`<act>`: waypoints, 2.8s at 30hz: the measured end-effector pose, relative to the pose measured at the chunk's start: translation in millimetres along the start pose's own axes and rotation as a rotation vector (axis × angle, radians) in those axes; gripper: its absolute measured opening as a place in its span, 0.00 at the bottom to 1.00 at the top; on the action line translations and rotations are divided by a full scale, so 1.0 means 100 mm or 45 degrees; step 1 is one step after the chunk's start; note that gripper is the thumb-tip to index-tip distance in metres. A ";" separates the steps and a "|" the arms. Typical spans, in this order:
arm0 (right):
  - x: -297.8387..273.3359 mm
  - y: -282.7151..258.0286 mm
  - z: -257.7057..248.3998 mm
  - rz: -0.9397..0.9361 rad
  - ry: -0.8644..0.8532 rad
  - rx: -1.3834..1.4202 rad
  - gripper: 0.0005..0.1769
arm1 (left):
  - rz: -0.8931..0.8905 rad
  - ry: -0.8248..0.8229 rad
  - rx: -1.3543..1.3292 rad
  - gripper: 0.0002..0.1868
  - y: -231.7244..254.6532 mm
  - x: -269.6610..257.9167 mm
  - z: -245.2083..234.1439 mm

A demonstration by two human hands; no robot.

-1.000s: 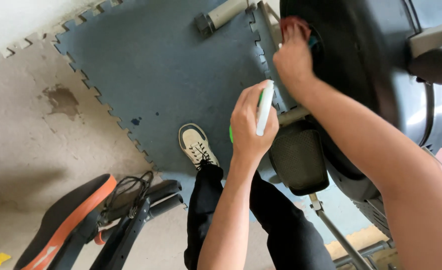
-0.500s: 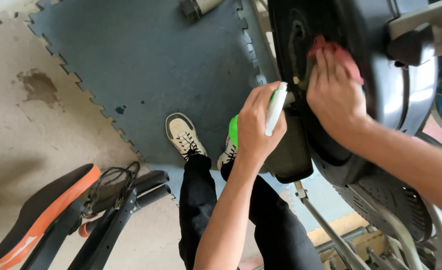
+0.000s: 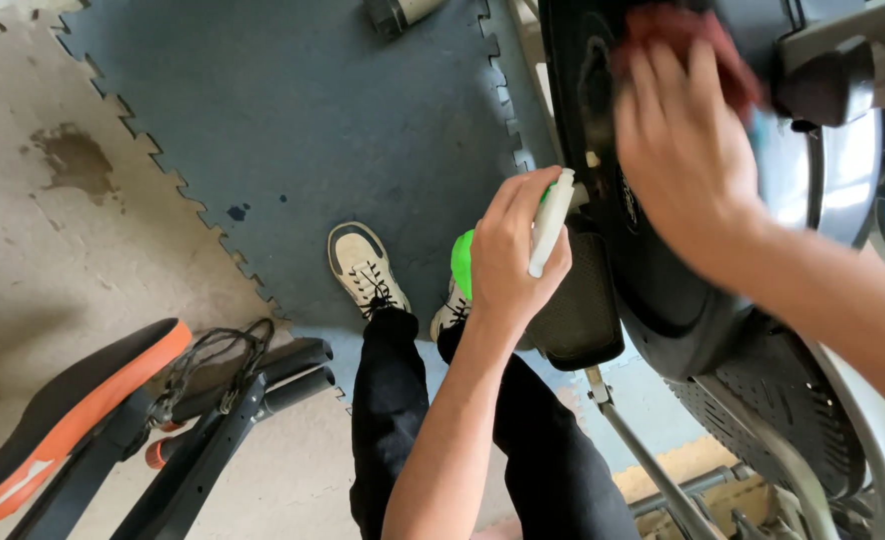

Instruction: Clean gym equipment using a spray bottle and a cloth.

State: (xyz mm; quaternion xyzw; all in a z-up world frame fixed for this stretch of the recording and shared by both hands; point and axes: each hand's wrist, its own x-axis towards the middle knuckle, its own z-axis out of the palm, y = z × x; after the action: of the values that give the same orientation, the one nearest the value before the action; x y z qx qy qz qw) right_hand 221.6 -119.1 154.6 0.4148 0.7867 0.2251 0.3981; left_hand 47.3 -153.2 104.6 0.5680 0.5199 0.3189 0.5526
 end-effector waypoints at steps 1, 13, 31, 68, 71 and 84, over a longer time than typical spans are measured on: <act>-0.22 -0.05 -0.02 -0.037 -0.096 0.130 0.24 | 0.038 0.011 -0.015 0.22 0.02 -0.01 -0.02; 0.56 -0.66 1.23 0.091 0.124 0.137 0.20 | 0.107 -0.044 0.002 0.26 0.02 0.04 -0.01; 0.20 -0.39 0.41 -0.193 -0.395 0.082 0.35 | 0.148 -0.200 0.199 0.33 -0.06 0.18 -0.03; 0.32 -1.29 0.81 1.037 0.138 1.922 0.30 | -0.003 -0.035 0.184 0.22 0.10 -0.37 0.04; 0.18 -1.41 0.83 1.112 0.185 1.962 0.30 | 0.024 -0.009 0.211 0.23 0.09 -0.50 0.04; -0.36 -1.19 0.22 0.480 -0.132 1.611 0.21 | -0.199 0.019 0.253 0.26 -0.27 -0.80 0.02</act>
State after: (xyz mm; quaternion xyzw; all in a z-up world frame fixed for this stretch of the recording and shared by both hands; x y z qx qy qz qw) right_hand 195.0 -215.1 76.4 0.7095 0.6609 -0.2347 0.0686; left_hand 22.8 -233.0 95.5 0.5754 0.5957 0.2258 0.5129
